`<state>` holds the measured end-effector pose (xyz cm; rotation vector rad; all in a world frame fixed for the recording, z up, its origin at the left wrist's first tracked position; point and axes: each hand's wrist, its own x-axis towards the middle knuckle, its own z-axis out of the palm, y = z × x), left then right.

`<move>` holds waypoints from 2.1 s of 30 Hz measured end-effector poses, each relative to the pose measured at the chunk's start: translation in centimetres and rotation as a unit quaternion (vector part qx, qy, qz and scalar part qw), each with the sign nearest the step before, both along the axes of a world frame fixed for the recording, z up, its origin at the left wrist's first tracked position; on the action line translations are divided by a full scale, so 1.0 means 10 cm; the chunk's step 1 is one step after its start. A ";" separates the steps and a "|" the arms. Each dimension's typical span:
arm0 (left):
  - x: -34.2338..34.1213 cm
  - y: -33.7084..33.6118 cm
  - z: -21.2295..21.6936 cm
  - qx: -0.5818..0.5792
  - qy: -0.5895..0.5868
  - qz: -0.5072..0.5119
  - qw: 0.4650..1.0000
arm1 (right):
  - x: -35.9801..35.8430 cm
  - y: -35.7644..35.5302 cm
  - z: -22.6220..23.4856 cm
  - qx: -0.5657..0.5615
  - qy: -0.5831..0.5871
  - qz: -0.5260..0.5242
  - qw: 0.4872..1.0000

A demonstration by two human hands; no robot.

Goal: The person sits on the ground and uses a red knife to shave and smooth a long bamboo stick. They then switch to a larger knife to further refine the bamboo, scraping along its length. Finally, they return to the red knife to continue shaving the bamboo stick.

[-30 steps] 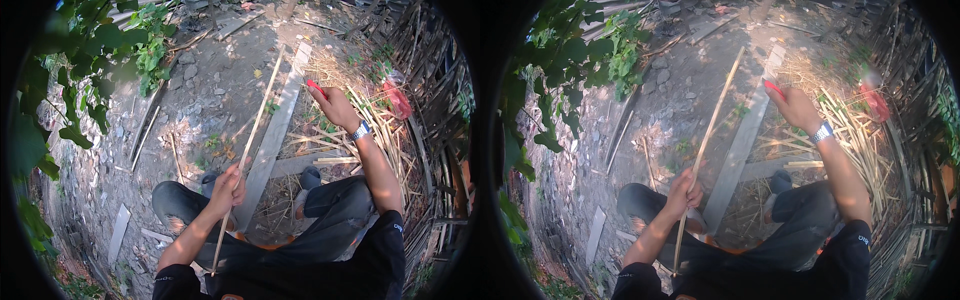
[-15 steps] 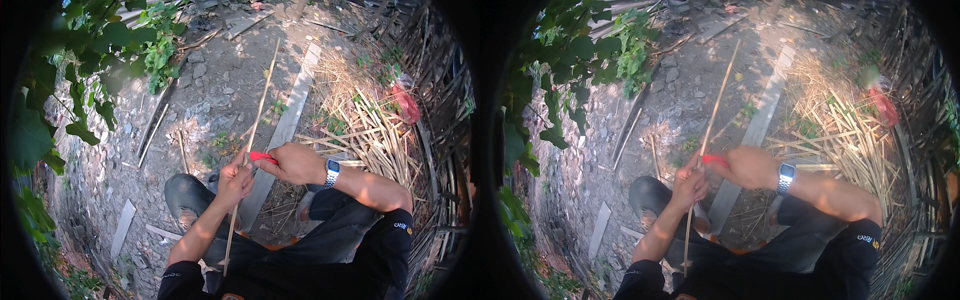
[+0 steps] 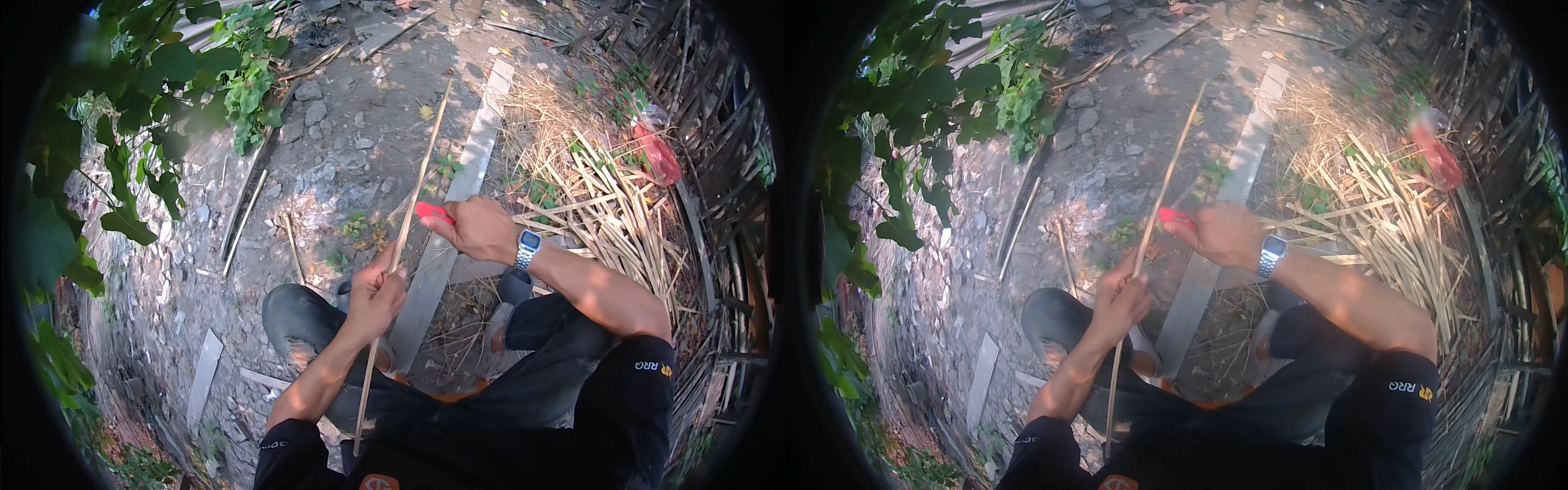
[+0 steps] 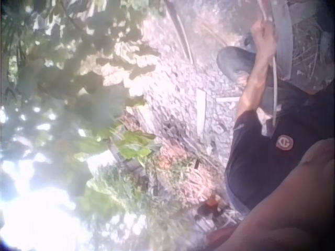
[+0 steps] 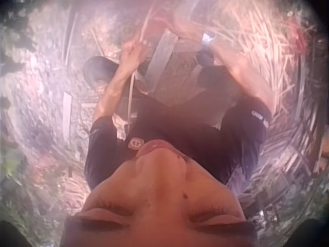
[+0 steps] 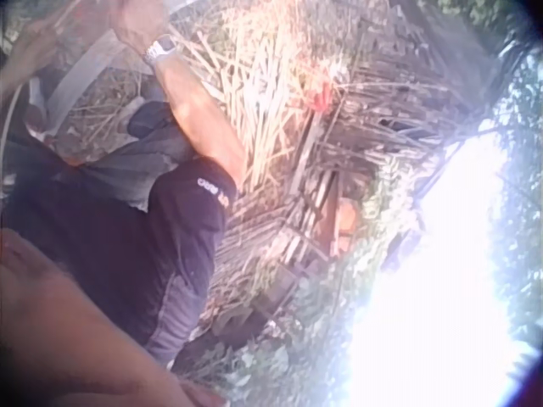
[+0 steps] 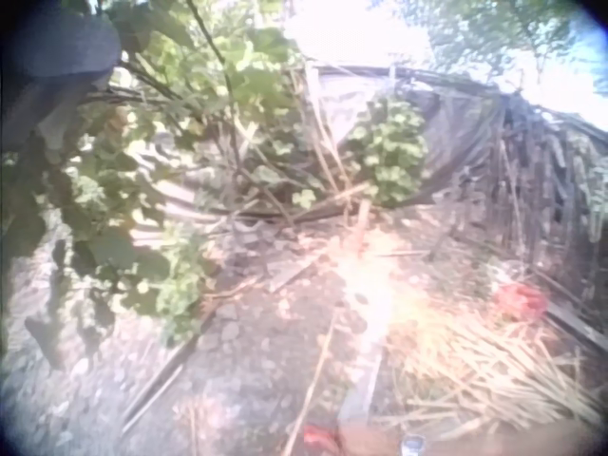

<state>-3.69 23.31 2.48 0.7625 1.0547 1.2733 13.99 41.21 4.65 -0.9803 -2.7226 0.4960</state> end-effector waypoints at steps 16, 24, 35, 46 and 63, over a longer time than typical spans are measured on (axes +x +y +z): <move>-0.09 -0.16 -0.05 -0.011 -0.068 -0.024 0.997 | 0.54 0.48 0.69 -0.075 0.083 -0.114 0.987; -0.03 0.00 0.05 -0.041 -0.109 -0.020 0.993 | -0.01 -0.45 0.43 -0.102 -0.026 0.088 0.991; -0.03 -0.36 -0.04 -0.086 -0.074 -0.045 0.992 | 0.28 0.83 -0.04 -0.026 0.035 -0.158 0.986; -0.07 -0.27 -0.16 -0.018 -0.044 -0.017 0.999 | 1.66 1.61 -0.11 -0.009 0.053 -0.348 0.936; 0.10 0.08 -0.11 -0.017 0.070 0.075 0.995 | -0.06 -0.32 0.16 -0.111 -0.040 0.105 0.987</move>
